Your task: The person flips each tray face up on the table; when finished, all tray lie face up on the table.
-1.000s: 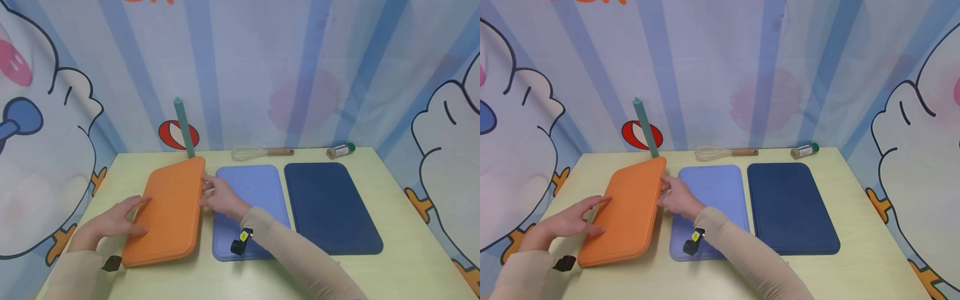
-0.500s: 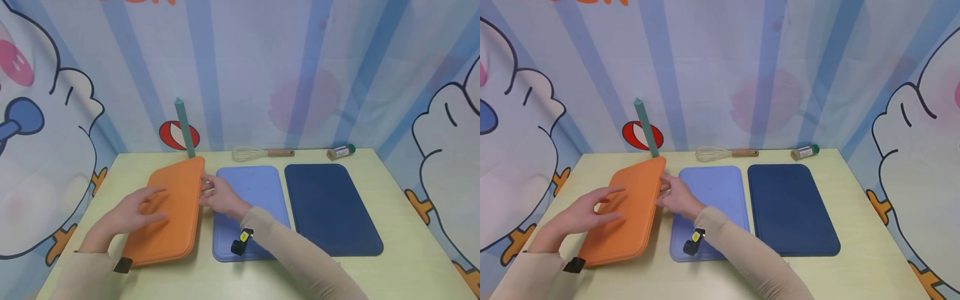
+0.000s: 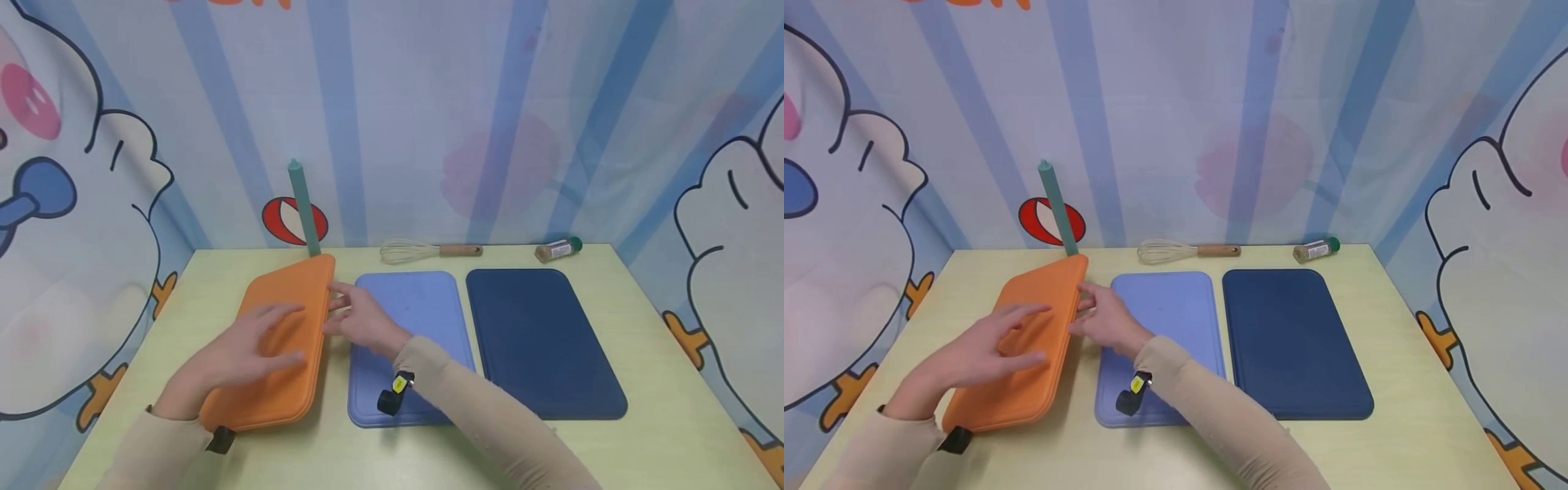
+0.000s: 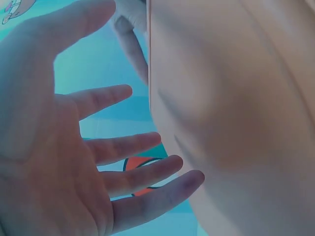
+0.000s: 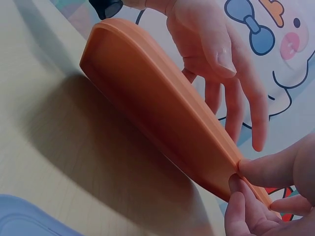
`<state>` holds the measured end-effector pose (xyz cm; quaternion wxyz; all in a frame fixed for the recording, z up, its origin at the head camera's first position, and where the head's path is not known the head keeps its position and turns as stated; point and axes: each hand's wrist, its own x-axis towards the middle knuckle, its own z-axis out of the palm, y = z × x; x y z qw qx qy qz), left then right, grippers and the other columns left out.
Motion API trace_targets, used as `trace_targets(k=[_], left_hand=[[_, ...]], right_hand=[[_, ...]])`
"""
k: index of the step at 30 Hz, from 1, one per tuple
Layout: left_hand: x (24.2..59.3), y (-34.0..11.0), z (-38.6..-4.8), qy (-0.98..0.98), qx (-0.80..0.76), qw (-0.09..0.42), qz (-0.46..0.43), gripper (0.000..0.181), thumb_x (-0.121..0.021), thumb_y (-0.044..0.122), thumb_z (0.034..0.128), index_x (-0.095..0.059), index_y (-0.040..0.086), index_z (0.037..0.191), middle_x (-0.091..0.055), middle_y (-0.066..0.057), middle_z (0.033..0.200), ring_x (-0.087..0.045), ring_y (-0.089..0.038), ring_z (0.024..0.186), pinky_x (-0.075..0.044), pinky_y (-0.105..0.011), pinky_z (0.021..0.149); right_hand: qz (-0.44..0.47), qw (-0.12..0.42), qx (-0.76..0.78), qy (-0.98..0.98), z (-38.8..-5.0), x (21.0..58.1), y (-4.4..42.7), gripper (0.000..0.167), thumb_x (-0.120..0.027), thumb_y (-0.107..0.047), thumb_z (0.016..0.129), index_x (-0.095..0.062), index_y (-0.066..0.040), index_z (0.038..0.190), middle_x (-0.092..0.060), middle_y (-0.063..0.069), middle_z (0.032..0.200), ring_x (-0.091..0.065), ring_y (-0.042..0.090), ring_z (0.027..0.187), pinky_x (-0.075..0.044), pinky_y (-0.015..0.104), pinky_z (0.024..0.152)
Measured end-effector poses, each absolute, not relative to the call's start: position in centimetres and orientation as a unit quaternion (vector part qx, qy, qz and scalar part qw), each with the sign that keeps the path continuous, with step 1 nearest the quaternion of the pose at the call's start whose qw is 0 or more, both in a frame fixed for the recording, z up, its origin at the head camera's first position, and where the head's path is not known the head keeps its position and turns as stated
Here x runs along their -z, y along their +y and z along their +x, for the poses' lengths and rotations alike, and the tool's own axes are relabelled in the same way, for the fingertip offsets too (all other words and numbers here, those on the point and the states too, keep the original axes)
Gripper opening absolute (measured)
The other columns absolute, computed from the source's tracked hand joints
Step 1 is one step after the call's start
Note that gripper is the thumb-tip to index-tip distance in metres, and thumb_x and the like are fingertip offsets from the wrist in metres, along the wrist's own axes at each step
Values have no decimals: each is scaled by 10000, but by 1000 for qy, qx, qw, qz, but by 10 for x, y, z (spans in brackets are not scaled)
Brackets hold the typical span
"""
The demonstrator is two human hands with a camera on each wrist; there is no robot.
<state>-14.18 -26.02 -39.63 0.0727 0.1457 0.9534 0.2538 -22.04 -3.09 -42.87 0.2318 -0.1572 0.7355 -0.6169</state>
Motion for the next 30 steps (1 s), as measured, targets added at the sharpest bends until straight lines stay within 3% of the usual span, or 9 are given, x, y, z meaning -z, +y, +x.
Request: trace_targets(k=[12,30], left_hand=[[391,-245,-138,963,-209,72,154,1034,-697,777,838,-382,196,1633,-452,-164,1596,-474,-421,1422,-467,-673,1060],[384,-237,-137,971,-171,69,153,1249,-623,924,748,-275,152,1666,-466,-224,1565,-536,-443,1360,-518,-645,1005]], right_hand=[[-158,228,621,733,-220,422,-33,844,-792,63,876,-417,-109,1613,-648,139,1322,-735,243,1044,-590,383,925],[-181,209,613,740,-217,419,-37,837,-814,29,881,-414,-78,1608,-661,115,1290,-728,198,984,-613,335,849]])
